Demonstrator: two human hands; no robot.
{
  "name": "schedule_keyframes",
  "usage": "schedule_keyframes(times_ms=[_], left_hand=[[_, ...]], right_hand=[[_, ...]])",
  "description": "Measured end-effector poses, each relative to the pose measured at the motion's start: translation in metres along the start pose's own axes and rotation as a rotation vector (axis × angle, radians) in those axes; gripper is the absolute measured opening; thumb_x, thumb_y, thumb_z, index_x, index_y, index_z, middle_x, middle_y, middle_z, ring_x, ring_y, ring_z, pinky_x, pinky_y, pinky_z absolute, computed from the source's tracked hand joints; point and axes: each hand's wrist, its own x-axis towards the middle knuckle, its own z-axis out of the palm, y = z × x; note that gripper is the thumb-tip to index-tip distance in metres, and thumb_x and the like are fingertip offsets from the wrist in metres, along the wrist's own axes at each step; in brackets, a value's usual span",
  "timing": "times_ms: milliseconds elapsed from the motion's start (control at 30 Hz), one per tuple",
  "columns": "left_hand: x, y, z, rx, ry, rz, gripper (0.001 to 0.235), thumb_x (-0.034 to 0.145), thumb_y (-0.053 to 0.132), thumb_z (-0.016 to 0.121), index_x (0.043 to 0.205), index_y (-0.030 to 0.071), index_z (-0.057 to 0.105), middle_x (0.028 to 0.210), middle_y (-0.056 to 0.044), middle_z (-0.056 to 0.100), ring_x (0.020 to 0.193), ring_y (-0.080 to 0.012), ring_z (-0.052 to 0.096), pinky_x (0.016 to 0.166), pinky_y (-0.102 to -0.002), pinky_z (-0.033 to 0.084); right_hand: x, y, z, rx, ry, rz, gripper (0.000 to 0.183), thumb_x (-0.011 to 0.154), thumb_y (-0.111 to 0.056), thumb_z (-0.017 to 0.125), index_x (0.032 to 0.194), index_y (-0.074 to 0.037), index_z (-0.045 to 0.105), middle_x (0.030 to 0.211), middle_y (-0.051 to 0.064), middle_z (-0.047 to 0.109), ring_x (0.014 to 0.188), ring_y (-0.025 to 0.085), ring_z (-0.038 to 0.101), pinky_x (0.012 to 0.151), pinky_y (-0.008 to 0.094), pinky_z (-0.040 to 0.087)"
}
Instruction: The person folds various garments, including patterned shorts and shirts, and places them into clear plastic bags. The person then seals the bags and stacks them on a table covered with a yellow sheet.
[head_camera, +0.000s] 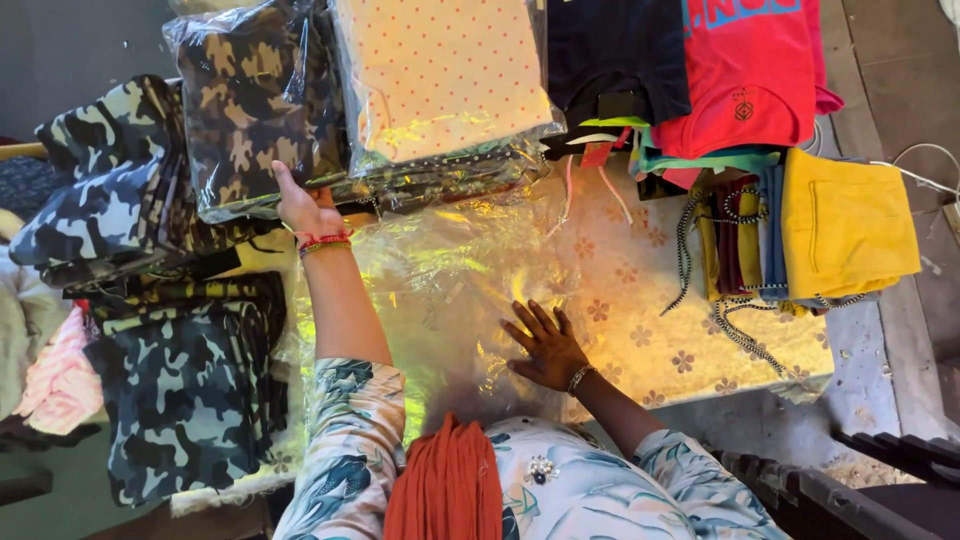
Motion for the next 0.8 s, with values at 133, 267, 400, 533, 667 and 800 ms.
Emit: schedule_keyframes(times_ms=[133,267,400,533,667,800], left_hand=[[0.014,0.0,-0.028,-0.237,-0.105,-0.07,0.047,0.092,0.04,0.072,0.115,-0.001,0.068,0.111,-0.013,0.075,0.096,-0.028,0.073,0.088,-0.047,0.061],[-0.057,0.027,-0.015,-0.042,0.016,0.208,0.063,0.096,0.036,0.074,0.144,0.008,0.043,0.134,-0.009,0.049,0.123,-0.0279,0.052,0.106,-0.046,0.045],[-0.103,0.042,-0.025,1.275,-0.012,1.252,0.073,0.109,0.032,0.072,0.156,-0.013,0.038,0.157,-0.031,0.043,0.146,-0.0434,0.035,0.118,-0.054,0.03],[-0.112,0.075,-0.094,1.518,-0.534,0.955,0.053,0.092,0.031,0.077,0.136,0.006,0.062,0.153,-0.025,0.051,0.142,-0.0407,0.043,0.116,-0.049,0.034],[-0.152,0.13,-0.18,1.664,-0.074,1.117,0.065,0.097,0.04,0.075,0.146,0.002,0.056,0.15,-0.023,0.057,0.142,-0.0396,0.048,0.116,-0.053,0.035],[-0.159,0.142,-0.256,1.904,0.194,1.128,0.083,0.082,0.058,0.076,0.139,0.0,0.058,0.141,-0.028,0.055,0.124,-0.0453,0.049,0.099,-0.058,0.037]], right_hand=[[0.0,0.001,0.0,0.005,0.008,-0.015,0.083,0.091,-0.065,0.057,0.16,-0.028,0.029,0.169,0.009,0.017,0.155,0.034,0.016,0.119,0.062,0.012],[0.001,0.001,-0.001,-0.011,-0.028,0.006,0.084,0.09,-0.065,0.058,0.16,-0.029,0.028,0.169,0.009,0.015,0.155,0.034,0.014,0.118,0.062,0.011],[0.0,0.0,0.004,-0.037,0.002,0.007,0.084,0.088,-0.065,0.058,0.159,-0.029,0.03,0.169,0.008,0.017,0.155,0.032,0.016,0.119,0.062,0.012],[-0.001,0.001,0.011,-0.058,0.06,-0.008,0.083,0.088,-0.064,0.059,0.158,-0.029,0.034,0.169,0.009,0.021,0.155,0.031,0.019,0.119,0.062,0.014],[-0.003,-0.001,0.014,-0.095,0.145,-0.01,0.08,0.087,-0.064,0.059,0.155,-0.027,0.039,0.167,0.01,0.026,0.153,0.033,0.024,0.118,0.063,0.016],[-0.005,0.002,0.025,-0.082,0.255,-0.036,0.077,0.088,-0.061,0.059,0.154,-0.025,0.043,0.167,0.011,0.029,0.153,0.034,0.027,0.119,0.062,0.018]])
